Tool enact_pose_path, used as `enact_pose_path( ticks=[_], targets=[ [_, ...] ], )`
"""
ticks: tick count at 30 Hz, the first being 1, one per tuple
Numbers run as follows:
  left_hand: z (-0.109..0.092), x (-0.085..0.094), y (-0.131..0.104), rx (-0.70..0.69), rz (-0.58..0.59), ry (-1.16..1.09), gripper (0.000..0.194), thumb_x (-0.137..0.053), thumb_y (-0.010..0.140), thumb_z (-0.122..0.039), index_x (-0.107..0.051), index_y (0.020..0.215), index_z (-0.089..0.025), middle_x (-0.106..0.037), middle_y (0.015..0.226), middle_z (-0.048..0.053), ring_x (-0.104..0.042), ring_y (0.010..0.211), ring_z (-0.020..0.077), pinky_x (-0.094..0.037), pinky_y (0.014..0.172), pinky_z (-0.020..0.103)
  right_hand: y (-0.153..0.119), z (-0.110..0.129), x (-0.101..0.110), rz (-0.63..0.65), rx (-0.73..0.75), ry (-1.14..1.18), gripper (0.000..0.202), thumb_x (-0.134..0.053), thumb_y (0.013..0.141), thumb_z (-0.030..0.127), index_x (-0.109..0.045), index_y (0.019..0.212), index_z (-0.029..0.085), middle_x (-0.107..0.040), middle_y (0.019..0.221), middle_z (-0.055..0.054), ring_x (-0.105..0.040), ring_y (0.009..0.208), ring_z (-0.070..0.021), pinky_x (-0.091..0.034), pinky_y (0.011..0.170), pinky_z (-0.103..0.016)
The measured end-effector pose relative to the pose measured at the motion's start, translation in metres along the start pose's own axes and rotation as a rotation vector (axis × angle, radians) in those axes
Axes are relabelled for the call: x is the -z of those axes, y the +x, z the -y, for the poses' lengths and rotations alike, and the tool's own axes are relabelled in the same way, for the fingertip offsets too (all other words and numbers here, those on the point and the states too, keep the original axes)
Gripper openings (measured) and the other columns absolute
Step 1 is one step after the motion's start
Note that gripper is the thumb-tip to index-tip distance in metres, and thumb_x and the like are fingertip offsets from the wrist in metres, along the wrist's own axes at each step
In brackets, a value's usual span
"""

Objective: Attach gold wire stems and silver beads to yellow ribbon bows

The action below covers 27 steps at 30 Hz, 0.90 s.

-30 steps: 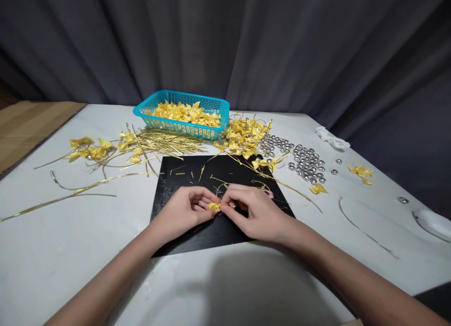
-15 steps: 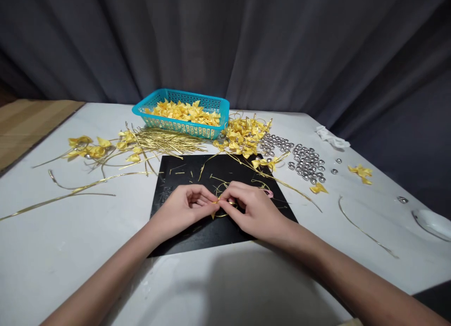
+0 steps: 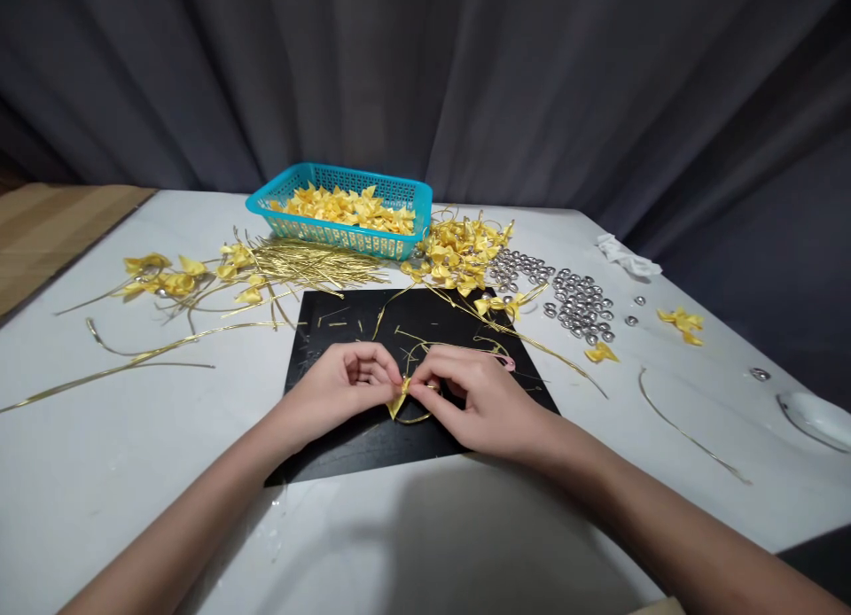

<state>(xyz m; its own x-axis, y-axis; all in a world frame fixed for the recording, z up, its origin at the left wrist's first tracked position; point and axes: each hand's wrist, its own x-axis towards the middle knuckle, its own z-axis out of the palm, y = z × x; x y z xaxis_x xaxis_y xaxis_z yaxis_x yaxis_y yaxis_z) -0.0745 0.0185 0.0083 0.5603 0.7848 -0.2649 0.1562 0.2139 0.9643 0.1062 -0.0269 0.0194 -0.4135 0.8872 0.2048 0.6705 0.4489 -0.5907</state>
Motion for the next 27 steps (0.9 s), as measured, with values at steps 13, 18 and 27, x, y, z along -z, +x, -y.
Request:
enact_pose_path(
  ticks=[13, 18, 27],
  targets=[
    [-0.0008, 0.0005, -0.001, 0.05, -0.005, -0.014, 0.008, -0.071, 0.062, -0.017, -0.067, 0.067, -0.013, -0.064, 0.058, -0.003, -0.055, 0.056, 0.0064, -0.042, 0.058, 0.017, -0.0009, 0.0007, -0.0024, -0.017, -0.036, 0.009, 0.014, -0.049, 0.086, 0.015, -0.061, 0.077, 0.014, -0.053, 0.067, -0.001, -0.046, 0.059, -0.0094, -0.034, 0.058, -0.022],
    [-0.0024, -0.0016, -0.0013, 0.061, -0.014, -0.001, 0.01, -0.072, 0.063, -0.018, -0.065, 0.066, -0.013, -0.063, 0.058, -0.003, -0.054, 0.056, 0.0064, -0.04, 0.058, 0.017, -0.0009, 0.0008, -0.0035, -0.041, -0.051, 0.035, 0.015, -0.05, 0.085, 0.016, -0.06, 0.074, 0.014, -0.052, 0.065, 0.0, -0.045, 0.058, -0.0089, -0.034, 0.057, -0.022],
    [-0.0025, 0.0006, -0.0029, 0.045, 0.035, -0.097, 0.031, -0.077, 0.061, -0.021, -0.047, 0.068, -0.016, -0.057, 0.052, -0.008, -0.045, 0.05, 0.0042, -0.032, 0.053, 0.015, 0.0001, -0.0005, -0.0041, -0.028, -0.113, 0.069, 0.013, -0.056, 0.085, 0.021, -0.061, 0.074, 0.015, -0.054, 0.067, 0.001, -0.045, 0.057, -0.0079, -0.034, 0.056, -0.021]
  ],
)
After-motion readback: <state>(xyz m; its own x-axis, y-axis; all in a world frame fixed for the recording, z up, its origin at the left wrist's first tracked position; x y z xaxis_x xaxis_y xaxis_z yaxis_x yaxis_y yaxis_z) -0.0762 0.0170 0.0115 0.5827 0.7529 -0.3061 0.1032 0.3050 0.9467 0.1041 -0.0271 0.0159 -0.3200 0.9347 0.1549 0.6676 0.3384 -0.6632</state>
